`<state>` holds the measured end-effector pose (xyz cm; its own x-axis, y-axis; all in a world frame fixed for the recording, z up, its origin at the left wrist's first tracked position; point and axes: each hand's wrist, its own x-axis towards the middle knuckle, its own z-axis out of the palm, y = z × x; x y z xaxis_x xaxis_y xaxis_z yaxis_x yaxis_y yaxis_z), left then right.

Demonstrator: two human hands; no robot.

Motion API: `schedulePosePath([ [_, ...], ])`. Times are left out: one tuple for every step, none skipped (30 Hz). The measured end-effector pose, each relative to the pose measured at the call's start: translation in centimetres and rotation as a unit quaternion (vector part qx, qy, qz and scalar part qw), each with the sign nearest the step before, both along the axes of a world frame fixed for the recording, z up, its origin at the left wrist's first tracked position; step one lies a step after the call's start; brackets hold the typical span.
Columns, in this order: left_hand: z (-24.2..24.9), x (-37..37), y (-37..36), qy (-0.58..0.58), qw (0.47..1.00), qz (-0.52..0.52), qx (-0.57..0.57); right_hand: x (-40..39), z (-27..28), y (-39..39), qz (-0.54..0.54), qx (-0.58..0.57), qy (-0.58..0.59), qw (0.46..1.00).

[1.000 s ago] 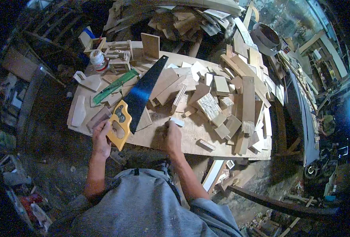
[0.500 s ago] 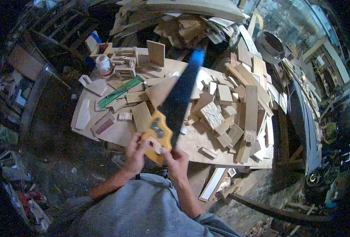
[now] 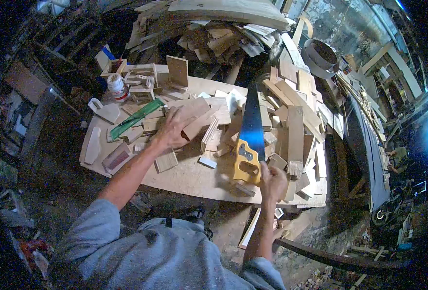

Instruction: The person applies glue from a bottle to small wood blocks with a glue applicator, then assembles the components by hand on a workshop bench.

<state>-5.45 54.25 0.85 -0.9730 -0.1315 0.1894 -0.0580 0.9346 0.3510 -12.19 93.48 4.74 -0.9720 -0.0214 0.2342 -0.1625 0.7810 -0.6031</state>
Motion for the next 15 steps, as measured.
schedulePosePath([
  [-0.2, -0.2, -0.5, 0.020, 0.999, -0.007, 0.028, 0.1, 0.6, 0.0, -0.044, 0.010, 0.095, 0.994],
  [-0.3, -0.7, -1.0, 0.042, 0.998, -0.012, 0.055, 0.0, 1.3, -0.3, -0.028, -0.027, 0.101, 0.994],
  [-0.6, -1.4, -1.5, 0.096, 0.994, -0.014, 0.050, 0.6, 2.9, -1.7, -0.013, -0.065, 0.105, 0.992],
  [0.0, -1.6, -2.0, 0.058, 0.986, 0.013, 0.158, 1.4, 4.1, -3.2, 0.000, -0.102, 0.107, 0.989],
  [1.4, -1.8, -2.5, 0.021, 0.964, 0.040, 0.263, 2.2, 5.0, -5.0, 0.063, -0.096, 0.108, 0.987],
  [3.4, -1.8, -2.6, 0.017, 0.943, 0.018, 0.332, 2.7, 4.2, -7.2, 0.115, -0.154, 0.115, 0.975],
  [5.3, -1.7, -2.7, 0.011, 0.917, -0.002, 0.399, 4.1, 5.7, -10.1, 0.119, -0.127, 0.092, 0.980],
  [5.8, -1.8, -2.8, -0.004, 0.899, 0.001, 0.438, 4.1, 4.5, -12.2, 0.163, -0.135, 0.118, 0.970],
  [6.1, -1.8, -3.0, -0.020, 0.879, 0.005, 0.476, 4.3, 3.8, -14.3, 0.177, -0.106, 0.119, 0.971],
  [6.3, -1.6, -3.1, -0.037, 0.858, 0.010, 0.513, 4.5, 4.0, -16.2, 0.183, -0.041, 0.108, 0.976],
  [6.8, -1.5, -2.9, -0.046, 0.861, -0.001, 0.506, 4.3, 3.5, -17.7, 0.185, -0.031, 0.117, 0.975],
  [6.4, -1.4, -2.4, -0.014, 0.878, -0.001, 0.478, 3.8, 2.4, -18.6, 0.186, -0.022, 0.126, 0.974],
  [5.8, -1.3, -1.7, 0.017, 0.894, -0.002, 0.448, 3.0, 0.9, -18.6, 0.169, -0.031, 0.116, 0.978],
  [5.5, -1.5, -1.6, 0.050, 0.908, -0.004, 0.417, 2.0, -0.2, -18.1, 0.153, -0.039, 0.107, 0.982],
  [5.6, -1.8, -1.9, -0.020, 0.897, -0.066, 0.437, 1.8, 0.4, -17.2, 0.128, -0.038, 0.099, 0.986],
])
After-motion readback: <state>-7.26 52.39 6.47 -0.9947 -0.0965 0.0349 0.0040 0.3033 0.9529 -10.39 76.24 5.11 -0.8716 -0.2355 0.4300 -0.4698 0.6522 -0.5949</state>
